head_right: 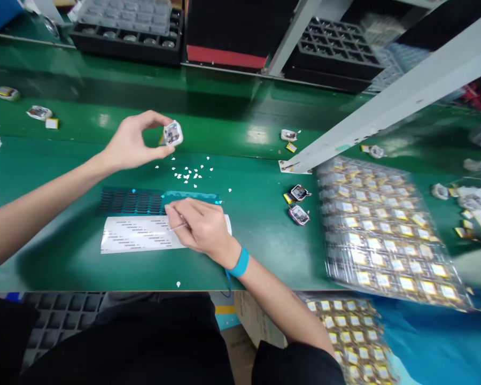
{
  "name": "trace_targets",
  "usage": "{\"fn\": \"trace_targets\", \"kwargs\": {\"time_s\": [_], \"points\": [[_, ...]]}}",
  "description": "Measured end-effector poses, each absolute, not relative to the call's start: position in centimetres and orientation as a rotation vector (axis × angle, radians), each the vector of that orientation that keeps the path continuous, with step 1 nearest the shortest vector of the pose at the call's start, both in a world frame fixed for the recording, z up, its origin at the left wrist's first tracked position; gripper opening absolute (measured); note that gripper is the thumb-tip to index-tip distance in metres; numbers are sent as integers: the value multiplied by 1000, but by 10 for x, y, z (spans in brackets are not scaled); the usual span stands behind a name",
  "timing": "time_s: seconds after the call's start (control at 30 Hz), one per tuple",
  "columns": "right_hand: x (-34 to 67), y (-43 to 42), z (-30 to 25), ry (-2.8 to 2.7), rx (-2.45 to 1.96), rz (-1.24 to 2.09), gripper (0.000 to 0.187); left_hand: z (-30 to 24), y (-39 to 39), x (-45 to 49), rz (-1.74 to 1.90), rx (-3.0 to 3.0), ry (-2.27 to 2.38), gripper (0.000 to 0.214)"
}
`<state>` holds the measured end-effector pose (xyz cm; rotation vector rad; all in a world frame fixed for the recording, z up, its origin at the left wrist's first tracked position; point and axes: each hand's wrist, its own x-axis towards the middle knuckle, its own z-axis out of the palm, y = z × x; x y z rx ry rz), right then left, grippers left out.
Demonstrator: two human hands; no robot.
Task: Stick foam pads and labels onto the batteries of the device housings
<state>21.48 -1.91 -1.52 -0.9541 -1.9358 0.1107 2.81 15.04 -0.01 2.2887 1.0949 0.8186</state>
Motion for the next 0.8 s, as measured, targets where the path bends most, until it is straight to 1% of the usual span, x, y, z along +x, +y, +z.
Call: {"fn": "trace_targets", "kwargs": {"time_s": [0.07,0.17,0.2,0.23,0.3,0.37,0.47,0.53,0.57,0.63,0.7,0.8], "points": [[214,-20,-12,-1807,-1018,289,9,14,104,13,933,2358,1015,43],[212,-22,-8,-1690,-1058,608,34,23,48,-2,964,2514,955,41],[210,-22,-8,-1677,-1061,731,37,21,36,-5,963,2553,940,41],[209,-22,-9,-1676,-1069,860,37,17,27,-7,967,2583,920,41],[206,-21,-12,-1691,-1105,1085,27,7,18,-11,994,2612,882,42],[204,-21,-16,-1706,-1152,1211,21,-2,15,-13,1011,2584,888,41],[204,-23,-19,-1666,-1167,1281,25,-5,12,-13,961,2403,932,41],[206,-24,-17,-1657,-1148,1292,24,-2,9,-10,891,2210,878,42],[208,-24,-15,-1669,-1137,1297,24,0,8,-9,860,2104,838,39],[210,-24,-11,-1712,-1120,1311,22,2,5,-6,831,1903,793,26],[212,-24,-8,-1753,-1120,1305,21,2,2,-4,843,1724,833,13],[212,-25,-6,-1770,-1178,1160,18,-2,0,-2,809,1489,917,7]]}}
